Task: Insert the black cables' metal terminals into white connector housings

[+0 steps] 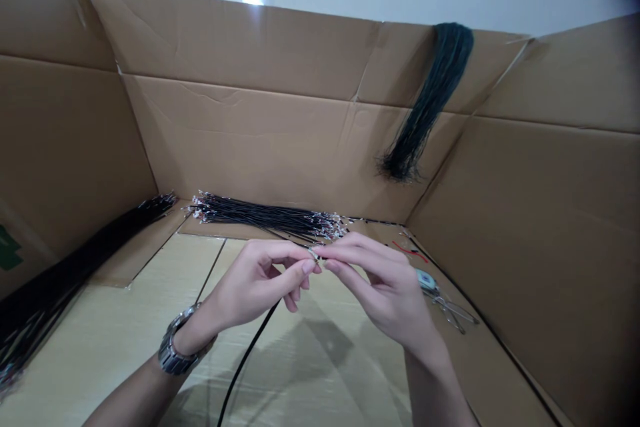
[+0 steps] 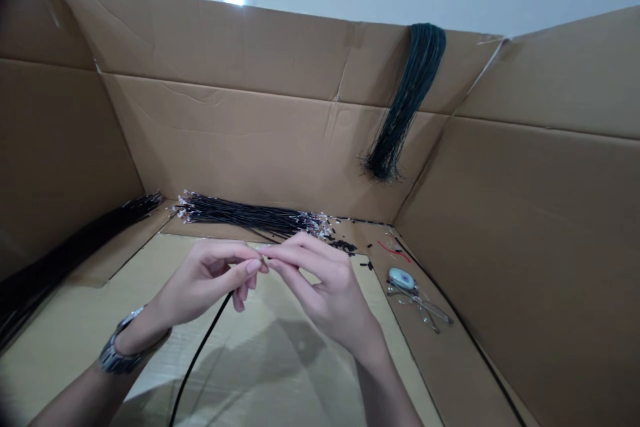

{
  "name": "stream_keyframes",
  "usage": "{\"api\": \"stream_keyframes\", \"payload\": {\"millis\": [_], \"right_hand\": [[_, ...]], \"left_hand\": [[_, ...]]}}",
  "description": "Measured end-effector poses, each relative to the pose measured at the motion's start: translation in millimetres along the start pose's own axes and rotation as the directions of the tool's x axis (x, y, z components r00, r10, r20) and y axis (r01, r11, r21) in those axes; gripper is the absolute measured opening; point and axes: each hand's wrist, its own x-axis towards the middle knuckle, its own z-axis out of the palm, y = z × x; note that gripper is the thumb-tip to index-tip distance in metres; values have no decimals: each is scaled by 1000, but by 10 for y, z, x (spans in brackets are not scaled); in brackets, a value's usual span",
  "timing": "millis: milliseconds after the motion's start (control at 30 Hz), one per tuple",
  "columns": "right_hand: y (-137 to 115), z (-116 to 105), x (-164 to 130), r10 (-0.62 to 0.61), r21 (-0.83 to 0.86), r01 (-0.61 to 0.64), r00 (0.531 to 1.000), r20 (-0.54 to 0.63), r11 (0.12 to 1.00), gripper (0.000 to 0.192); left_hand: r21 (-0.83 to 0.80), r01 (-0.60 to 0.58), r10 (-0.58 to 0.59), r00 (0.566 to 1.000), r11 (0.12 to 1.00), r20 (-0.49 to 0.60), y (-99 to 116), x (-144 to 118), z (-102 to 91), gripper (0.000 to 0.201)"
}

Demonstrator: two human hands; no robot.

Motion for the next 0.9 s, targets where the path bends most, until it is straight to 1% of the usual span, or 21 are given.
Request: {"api": "stream_keyframes", "payload": {"millis": [67, 133, 200, 267, 333, 433, 567, 633, 800, 900], "right_hand": [[-20, -8, -4, 37, 29, -38, 999, 18, 999, 31], [-31, 3, -25, 90, 43, -90, 996, 11, 995, 33], [-32, 26, -55, 145, 62, -143, 989, -27, 988, 29], [-28, 48, -77, 171, 87, -166, 984, -46, 982, 22], [-25, 63, -82, 154, 111, -149, 987, -40, 983, 18], [-25, 75, -62, 105, 136, -96, 993, -59, 986, 18], [-26, 96, -43, 16, 66, -8, 993, -116, 998, 22], [-23, 103, -51, -24, 35, 28, 992, -124, 999, 25], [-12, 101, -82, -55, 30, 59, 993, -105, 998, 29], [-7, 108, -81, -63, 40, 67, 993, -96, 997, 30]], "left_hand": [[-10, -13, 13, 1000, 1000, -8, 18, -1, 7, 22], [-25, -13, 13, 1000, 1000, -13, 29, 1, 8, 22], [-46, -8, 7, 1000, 999, -19, 37, 3, 6, 21], [-59, 0, -1, 1000, 998, -25, 47, 3, 3, 21], [-61, 3, -4, 1000, 998, -27, 57, 3, 2, 21], [-54, -1, 0, 1000, 999, -23, 65, 4, 2, 21], [-40, 1, -1, 1000, 999, -21, 67, 4, 6, 23], [-25, 6, -6, 1000, 1000, -15, 78, 2, 8, 23], [55, 22, -26, 998, 998, 62, 140, -7, 2, 31], [31, 42, -44, 995, 999, 87, 151, -16, -6, 31]]}}
